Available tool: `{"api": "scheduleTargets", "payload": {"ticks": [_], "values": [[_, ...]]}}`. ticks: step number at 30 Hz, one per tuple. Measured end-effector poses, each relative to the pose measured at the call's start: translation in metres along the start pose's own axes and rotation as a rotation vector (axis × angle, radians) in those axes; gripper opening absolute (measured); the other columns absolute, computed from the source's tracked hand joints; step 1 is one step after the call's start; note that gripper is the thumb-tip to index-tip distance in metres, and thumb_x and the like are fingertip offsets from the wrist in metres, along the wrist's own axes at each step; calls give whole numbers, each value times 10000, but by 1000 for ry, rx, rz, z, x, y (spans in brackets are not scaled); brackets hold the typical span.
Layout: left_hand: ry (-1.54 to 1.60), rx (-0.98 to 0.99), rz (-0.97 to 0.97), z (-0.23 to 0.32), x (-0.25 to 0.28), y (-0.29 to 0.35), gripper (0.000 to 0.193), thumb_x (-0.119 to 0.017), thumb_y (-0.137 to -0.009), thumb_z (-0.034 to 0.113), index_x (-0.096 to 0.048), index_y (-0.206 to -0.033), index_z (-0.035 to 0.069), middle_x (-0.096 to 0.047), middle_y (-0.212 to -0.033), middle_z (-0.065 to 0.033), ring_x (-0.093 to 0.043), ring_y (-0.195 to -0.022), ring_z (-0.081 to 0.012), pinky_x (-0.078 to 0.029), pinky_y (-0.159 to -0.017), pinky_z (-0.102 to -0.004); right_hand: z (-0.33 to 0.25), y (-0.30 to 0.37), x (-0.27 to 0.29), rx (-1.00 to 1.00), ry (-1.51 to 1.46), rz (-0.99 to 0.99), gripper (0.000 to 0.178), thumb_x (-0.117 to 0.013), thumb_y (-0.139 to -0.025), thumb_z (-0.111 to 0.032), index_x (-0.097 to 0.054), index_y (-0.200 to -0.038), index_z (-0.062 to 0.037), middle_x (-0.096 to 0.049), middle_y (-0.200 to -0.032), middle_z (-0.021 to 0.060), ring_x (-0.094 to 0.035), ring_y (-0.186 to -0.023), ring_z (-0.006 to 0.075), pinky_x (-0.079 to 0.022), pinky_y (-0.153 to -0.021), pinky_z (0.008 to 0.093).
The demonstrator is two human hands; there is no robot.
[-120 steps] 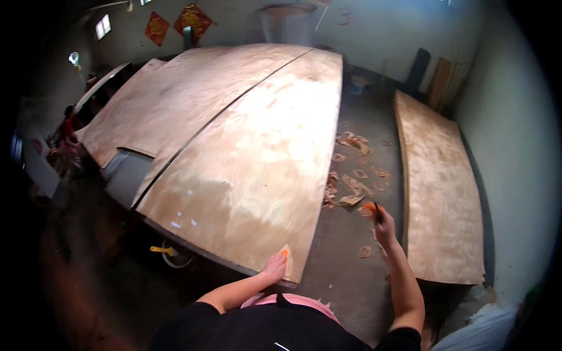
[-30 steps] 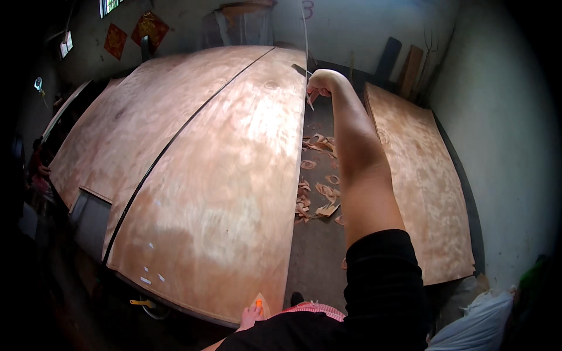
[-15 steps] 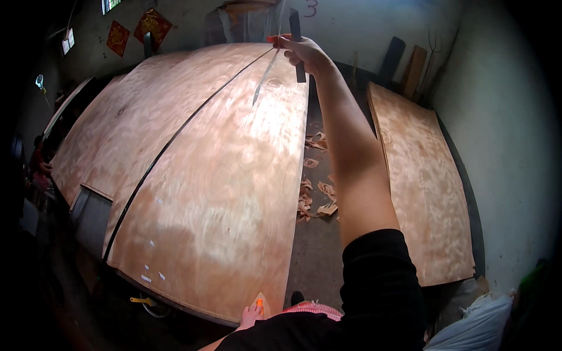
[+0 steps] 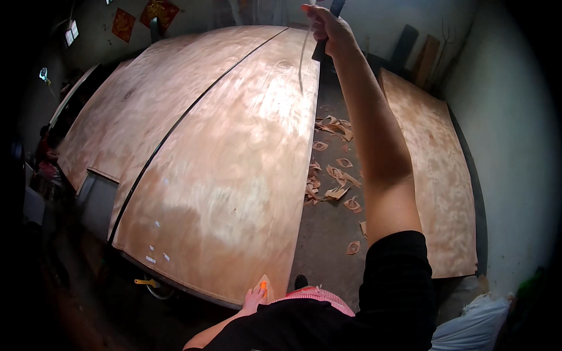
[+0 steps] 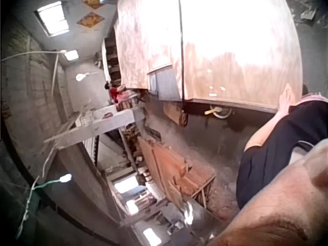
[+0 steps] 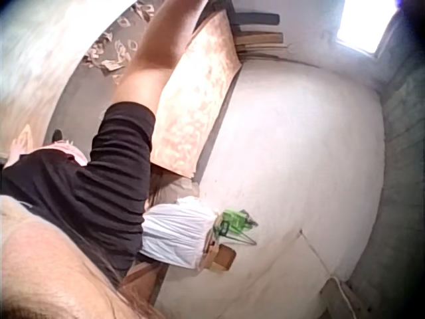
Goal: The person uses a utility knife and a metal straightedge to cut a large sheet of wood veneer on a workbench. They score the veneer along the straightedge, remove the cut pieces, and stack them on the floor.
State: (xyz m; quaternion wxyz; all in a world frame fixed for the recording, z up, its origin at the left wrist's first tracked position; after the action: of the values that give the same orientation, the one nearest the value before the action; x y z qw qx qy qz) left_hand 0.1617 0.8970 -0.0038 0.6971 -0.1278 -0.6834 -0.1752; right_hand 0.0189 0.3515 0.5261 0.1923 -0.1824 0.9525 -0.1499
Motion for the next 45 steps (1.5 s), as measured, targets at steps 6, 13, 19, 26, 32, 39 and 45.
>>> {"api": "scheduleTargets", "payload": {"ticks": [6,13,19,26,32,39,45], "values": [[-9,-53,-73,0,8,-4,272,-492,-718,231,-619,-910,87,-496,-1040,-56,-436,-940,-178,-332,-704,-330,32,7,84,-115,-188,703,212,-427,-855,-135,-610,-892,-32,-534,-660,13,-263,-372,43,-166,-308,168],[-79,4,-128,5,7,-6,312,-489,-727,220,-614,-979,85,-482,-1085,-72,-447,-947,-181,-349,-708,-312,84,66,116,-192,209,426,224,-476,-889,-231,-592,-970,-57,-492,-662,-41,-238,-414,4,-179,-351,157],[-16,36,-33,7,16,-12,298,-517,-686,187,-628,-929,58,-494,-1095,-104,-447,-975,-207,-376,-756,-318,140,200,146,-436,760,78,250,-537,-849,-310,-621,-886,-77,-445,-577,-83,-267,-421,6,-193,-385,181],[185,168,105,15,15,-4,233,-514,-676,140,-621,-825,-3,-534,-994,-124,-479,-1003,-267,-411,-831,-353,218,401,147,-901,625,-179,161,-522,-834,-159,-630,-856,-42,-529,-603,-26,-368,-446,14,-257,-397,164],[270,232,181,13,32,-6,190,-572,-663,109,-601,-789,-30,-534,-1033,-142,-489,-1001,-291,-433,-829,-372,274,510,142,-1094,328,-215,153,-546,-841,-212,-588,-873,-68,-483,-592,-60,-375,-458,13,-288,-408,173],[249,245,245,14,29,-9,199,-537,-677,124,-600,-797,-21,-545,-1060,-134,-489,-1023,-260,-436,-809,-357,243,555,108,-1207,177,-302,249,-546,-811,-202,-556,-1010,-53,-510,-676,-54,-370,-522,13,-273,-452,157],[223,243,263,16,23,-7,204,-547,-661,146,-597,-799,4,-519,-1037,-134,-472,-986,-265,-405,-824,-367,233,578,74,-1241,211,-528,262,-592,-815,-220,-574,-1001,-37,-558,-651,-46,-359,-509,13,-262,-439,170]]}}
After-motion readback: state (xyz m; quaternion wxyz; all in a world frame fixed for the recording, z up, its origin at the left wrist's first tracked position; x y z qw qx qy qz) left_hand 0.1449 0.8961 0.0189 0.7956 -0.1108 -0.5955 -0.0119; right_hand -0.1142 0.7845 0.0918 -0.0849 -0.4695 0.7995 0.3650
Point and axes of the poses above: each hand's wrist, its own y-axis away from the middle knuckle, its own x-axis out of the back of the hand, z = x × y, the point moved 3 cm from there along -y, towards the middle knuckle
